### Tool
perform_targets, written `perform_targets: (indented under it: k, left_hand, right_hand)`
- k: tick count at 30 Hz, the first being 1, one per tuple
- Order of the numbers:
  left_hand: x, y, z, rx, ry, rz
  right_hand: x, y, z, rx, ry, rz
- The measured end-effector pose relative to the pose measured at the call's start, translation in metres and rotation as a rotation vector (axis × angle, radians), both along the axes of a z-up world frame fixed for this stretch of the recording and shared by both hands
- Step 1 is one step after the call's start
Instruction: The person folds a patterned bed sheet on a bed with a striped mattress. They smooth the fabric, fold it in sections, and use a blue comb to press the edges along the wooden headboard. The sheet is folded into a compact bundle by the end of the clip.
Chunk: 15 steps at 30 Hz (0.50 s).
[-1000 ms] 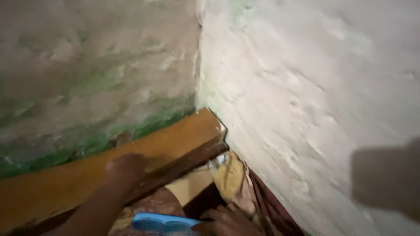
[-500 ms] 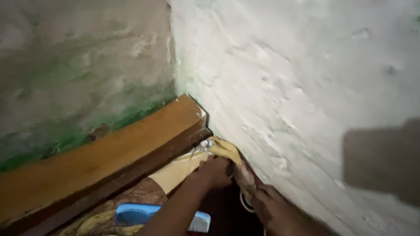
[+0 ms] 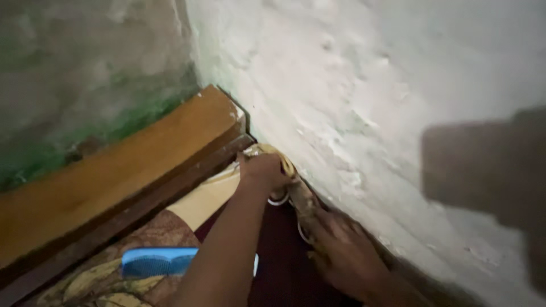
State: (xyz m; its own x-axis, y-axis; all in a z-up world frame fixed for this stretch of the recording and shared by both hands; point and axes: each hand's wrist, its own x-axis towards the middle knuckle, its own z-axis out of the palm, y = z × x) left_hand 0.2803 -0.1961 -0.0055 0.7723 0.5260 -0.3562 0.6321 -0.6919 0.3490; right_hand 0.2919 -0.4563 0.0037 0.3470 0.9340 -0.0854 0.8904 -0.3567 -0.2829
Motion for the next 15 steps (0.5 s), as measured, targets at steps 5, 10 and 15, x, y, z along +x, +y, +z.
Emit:
perform_targets:
  k: [5, 10, 15]
  left_hand:
    - [0.018, 0.015, -0.001, -0.063, -0.129, 0.186]
    - [0.035, 0.022, -0.019, -0.180, -0.143, 0.423]
    - [0.039, 0.023, -0.034, -0.135, -0.246, 0.495]
  right_hand:
    - [0.006, 0.014, -0.002, 0.120, -0.092, 0.081]
    - [0.016, 0.011, -0.008, 0.100, -0.044, 0.008]
    - [0.012, 0.017, -0.003, 0.076, -0.028, -0.042]
